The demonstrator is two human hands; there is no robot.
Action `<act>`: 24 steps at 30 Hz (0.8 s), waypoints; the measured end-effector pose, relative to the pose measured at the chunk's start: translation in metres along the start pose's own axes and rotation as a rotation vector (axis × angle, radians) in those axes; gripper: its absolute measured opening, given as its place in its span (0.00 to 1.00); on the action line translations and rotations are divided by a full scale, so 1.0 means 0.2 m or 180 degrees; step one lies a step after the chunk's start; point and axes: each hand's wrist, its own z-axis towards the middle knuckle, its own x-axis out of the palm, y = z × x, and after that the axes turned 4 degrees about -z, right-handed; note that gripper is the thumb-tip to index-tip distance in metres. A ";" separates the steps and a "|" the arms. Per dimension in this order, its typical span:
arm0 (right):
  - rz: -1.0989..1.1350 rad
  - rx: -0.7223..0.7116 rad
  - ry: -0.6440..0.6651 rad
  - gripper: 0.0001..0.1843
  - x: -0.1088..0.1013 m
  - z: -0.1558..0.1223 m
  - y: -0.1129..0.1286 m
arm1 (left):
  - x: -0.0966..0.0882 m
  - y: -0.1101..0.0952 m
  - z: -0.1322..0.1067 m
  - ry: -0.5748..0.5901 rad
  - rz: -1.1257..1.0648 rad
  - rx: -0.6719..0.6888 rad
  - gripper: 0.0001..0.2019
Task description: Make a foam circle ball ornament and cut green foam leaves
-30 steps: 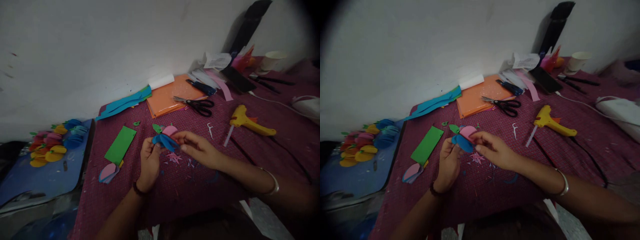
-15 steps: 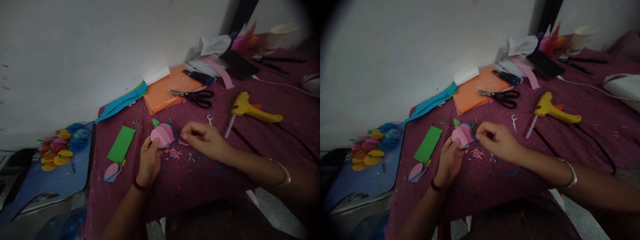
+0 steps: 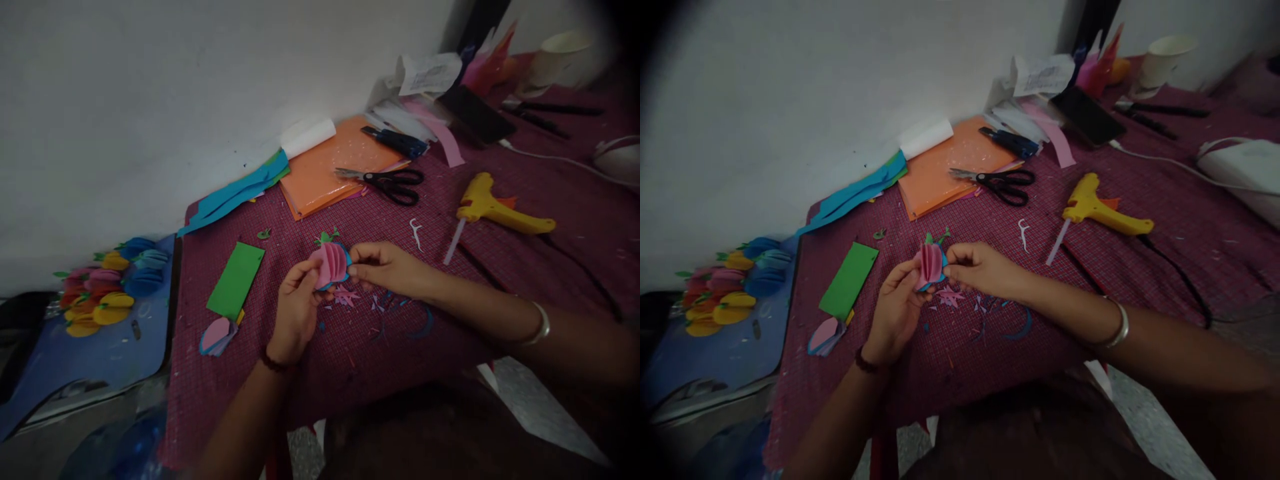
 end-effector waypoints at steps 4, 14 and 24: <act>-0.0014 -0.0070 0.0048 0.12 0.00 0.00 -0.01 | -0.01 -0.01 0.00 0.0120 0.1078 0.0562 0.08; -0.0313 -0.0183 0.0092 0.09 0.04 0.01 -0.04 | 0.06 -0.09 -0.09 0.0238 0.2063 0.0834 0.04; -0.0418 -0.0305 0.0033 0.06 0.04 0.00 -0.03 | 0.01 -0.06 -0.03 -0.0047 0.2013 0.0563 0.05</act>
